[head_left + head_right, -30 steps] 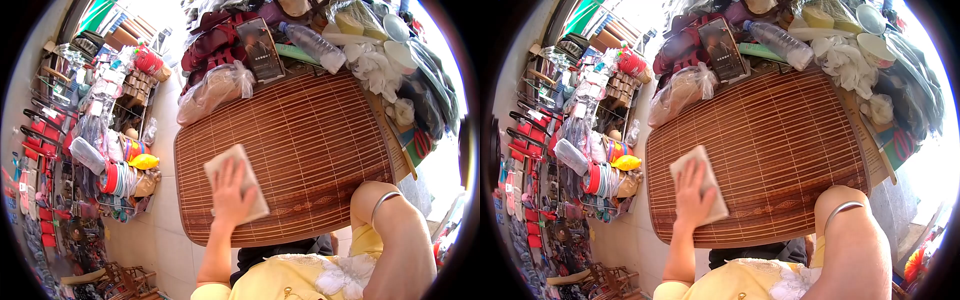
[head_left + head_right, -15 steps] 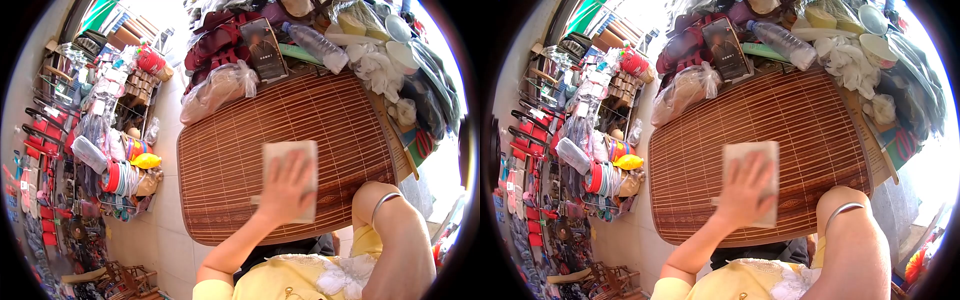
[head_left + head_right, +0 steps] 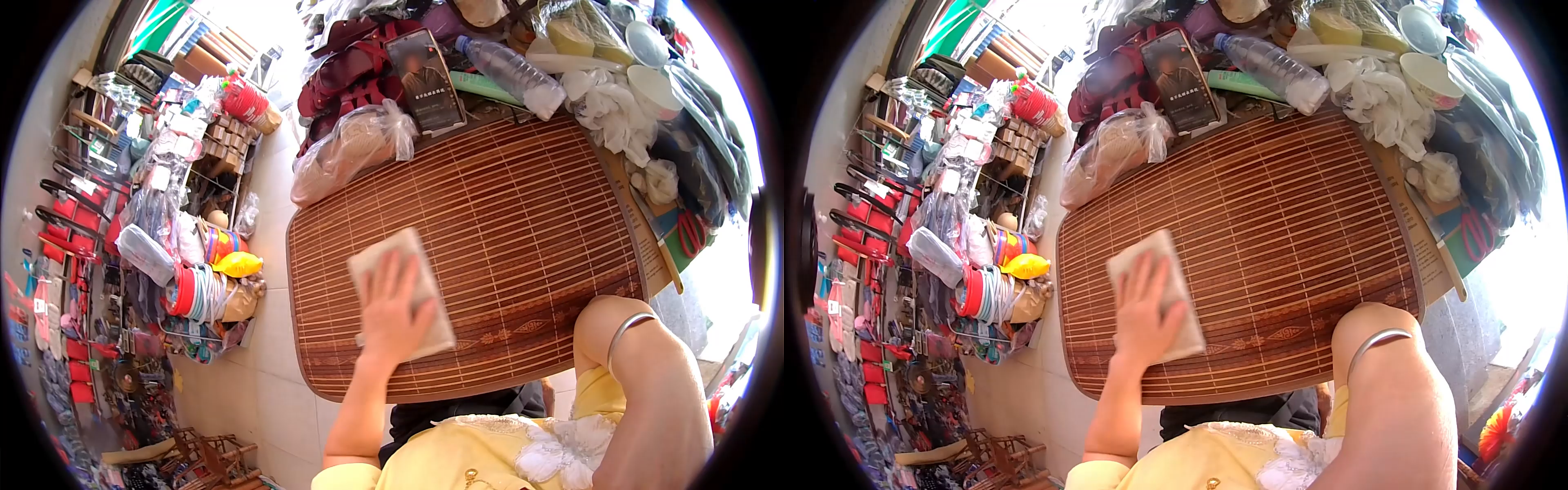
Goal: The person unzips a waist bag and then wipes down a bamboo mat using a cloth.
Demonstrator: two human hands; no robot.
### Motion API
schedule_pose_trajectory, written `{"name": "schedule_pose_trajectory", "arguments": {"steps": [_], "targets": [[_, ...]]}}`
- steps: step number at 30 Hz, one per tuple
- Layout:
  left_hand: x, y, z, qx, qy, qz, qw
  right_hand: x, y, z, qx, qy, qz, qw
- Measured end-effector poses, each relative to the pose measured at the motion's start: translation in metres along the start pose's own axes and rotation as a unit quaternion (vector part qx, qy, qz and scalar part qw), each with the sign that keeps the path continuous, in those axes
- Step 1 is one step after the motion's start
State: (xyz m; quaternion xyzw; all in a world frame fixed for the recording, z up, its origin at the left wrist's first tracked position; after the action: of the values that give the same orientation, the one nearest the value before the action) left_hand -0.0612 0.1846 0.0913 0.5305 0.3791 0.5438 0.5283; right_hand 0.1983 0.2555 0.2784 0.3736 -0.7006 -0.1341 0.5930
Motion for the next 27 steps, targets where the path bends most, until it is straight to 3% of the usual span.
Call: {"name": "schedule_pose_trajectory", "arguments": {"steps": [1,4,7,10,14,17,19,24,27], "targets": [[-0.015,0.001,-0.016,0.005,0.034,0.012,0.999,-0.006,-0.004,0.000,0.020,-0.058,0.128,0.990],[-0.049,0.002,-0.051,0.009,0.102,0.041,0.994,-0.004,0.001,0.006,-0.031,-0.009,0.091,0.995],[-0.052,0.004,-0.052,0.012,0.145,0.058,0.988,-0.002,0.000,0.008,-0.047,-0.021,0.113,0.992],[-0.026,-0.001,-0.034,0.040,0.089,0.036,0.995,-0.002,-0.002,0.007,-0.072,-0.044,0.146,0.986],[0.034,-0.016,0.026,0.044,-0.110,-0.009,0.993,0.000,-0.003,0.004,-0.096,-0.069,0.182,0.976],[0.078,-0.034,0.078,-0.020,-0.223,-0.014,0.975,0.005,-0.014,-0.007,-0.091,-0.040,0.076,0.992],[0.106,-0.050,0.107,-0.068,-0.278,0.026,0.958,0.014,0.024,0.010,-0.087,-0.023,0.005,0.996],[0.143,-0.065,0.138,-0.122,-0.296,0.039,0.947,0.022,0.047,0.014,-0.067,0.029,-0.167,0.983],[0.127,-0.056,0.113,-0.104,-0.276,0.022,0.955,0.031,0.059,0.018,-0.056,0.064,-0.271,0.959]]}}
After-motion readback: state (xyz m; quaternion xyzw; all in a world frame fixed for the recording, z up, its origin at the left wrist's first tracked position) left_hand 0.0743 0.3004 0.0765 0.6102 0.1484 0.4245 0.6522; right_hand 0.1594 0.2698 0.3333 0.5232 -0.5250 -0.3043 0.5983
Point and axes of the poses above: each hand's wrist, its own x-axis towards the middle knuckle, its own y-axis out of the back of the hand, z = x × y, the point moved 1 cm from there along x, towards the middle knuckle, and after that the axes turned 13 degrees about -y, right-handed, at the moved point
